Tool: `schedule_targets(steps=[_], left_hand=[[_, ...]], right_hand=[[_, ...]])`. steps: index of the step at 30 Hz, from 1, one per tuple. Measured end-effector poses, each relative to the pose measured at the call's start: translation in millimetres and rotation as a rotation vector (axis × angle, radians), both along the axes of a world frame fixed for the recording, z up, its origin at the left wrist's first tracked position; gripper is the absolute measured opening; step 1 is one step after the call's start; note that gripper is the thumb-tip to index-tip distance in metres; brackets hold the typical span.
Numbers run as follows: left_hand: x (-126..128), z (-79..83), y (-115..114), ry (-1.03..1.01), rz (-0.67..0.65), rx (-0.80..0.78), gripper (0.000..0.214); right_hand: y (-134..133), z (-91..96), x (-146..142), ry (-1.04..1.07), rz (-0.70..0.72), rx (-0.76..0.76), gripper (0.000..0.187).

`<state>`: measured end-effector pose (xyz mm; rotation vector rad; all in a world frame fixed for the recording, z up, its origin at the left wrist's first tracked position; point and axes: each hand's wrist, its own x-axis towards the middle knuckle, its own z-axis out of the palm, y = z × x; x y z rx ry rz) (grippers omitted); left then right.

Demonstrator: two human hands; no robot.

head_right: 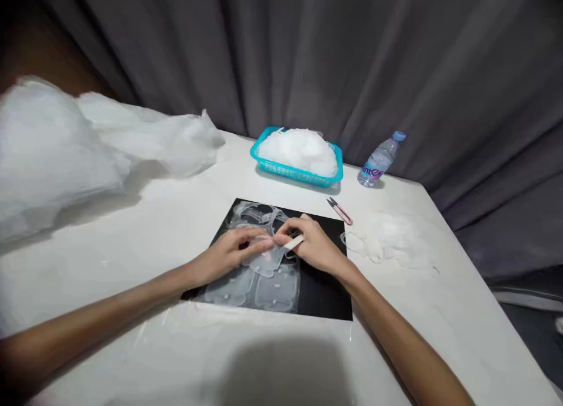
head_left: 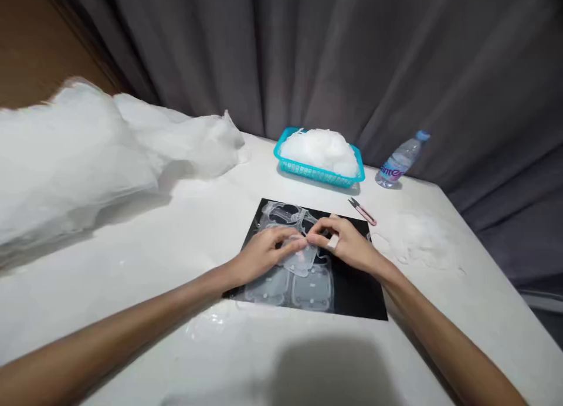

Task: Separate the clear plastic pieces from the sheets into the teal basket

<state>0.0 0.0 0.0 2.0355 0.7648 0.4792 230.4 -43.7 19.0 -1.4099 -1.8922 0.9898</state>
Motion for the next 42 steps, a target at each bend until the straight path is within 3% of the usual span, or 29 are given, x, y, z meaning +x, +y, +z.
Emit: schedule_targets(steps=[4, 6, 8, 11, 14, 18, 22, 29, 42], left_hand=[[1, -1.6, -11, -0.049, -0.010, 0.241, 0.040], [1, -2.8, -21, -0.098, -0.093, 0.446, 0.038], [0, -2.3, -30, -0.126, -0.159, 0.512, 0.037], [-2, 2.7, -31, -0.129, -0.091, 0.203, 0.030], [-2, 8.6, -22, -0.174, -0.021, -0.141, 0.029], [-1, 12.1, -16, -0.190, -0.002, -0.346, 0.035], [-1, 13.5, -18, -0.229, 0.026, -0.435, 0.035], [-1, 12.9, -18, -0.221, 0.048, -0.474, 0.036], [0, 12.3, -18, -0.243, 0.024, -0.549, 0.037]], right_hand=[[3, -5.8, 0, -0.099, -0.044, 0.031, 0.019], [6, -13.5, -1, -0.280, -0.159, 0.154, 0.018], [8, -19.8, -1, -0.422, -0.237, 0.242, 0.018], [11, -15.5, 5, -0.430, -0.216, 0.254, 0.018], [8, 5.9, 13, -0.287, -0.203, 0.284, 0.021], [-3, 31.9, 13, -0.017, -0.005, 0.111, 0.027], [-11, 34.7, 8, 0.052, 0.126, -0.032, 0.023], [-11, 32.8, 8, 0.175, 0.110, -0.156, 0.026], [-17, 26.3, -5, 0.036, 0.087, 0.050, 0.019]])
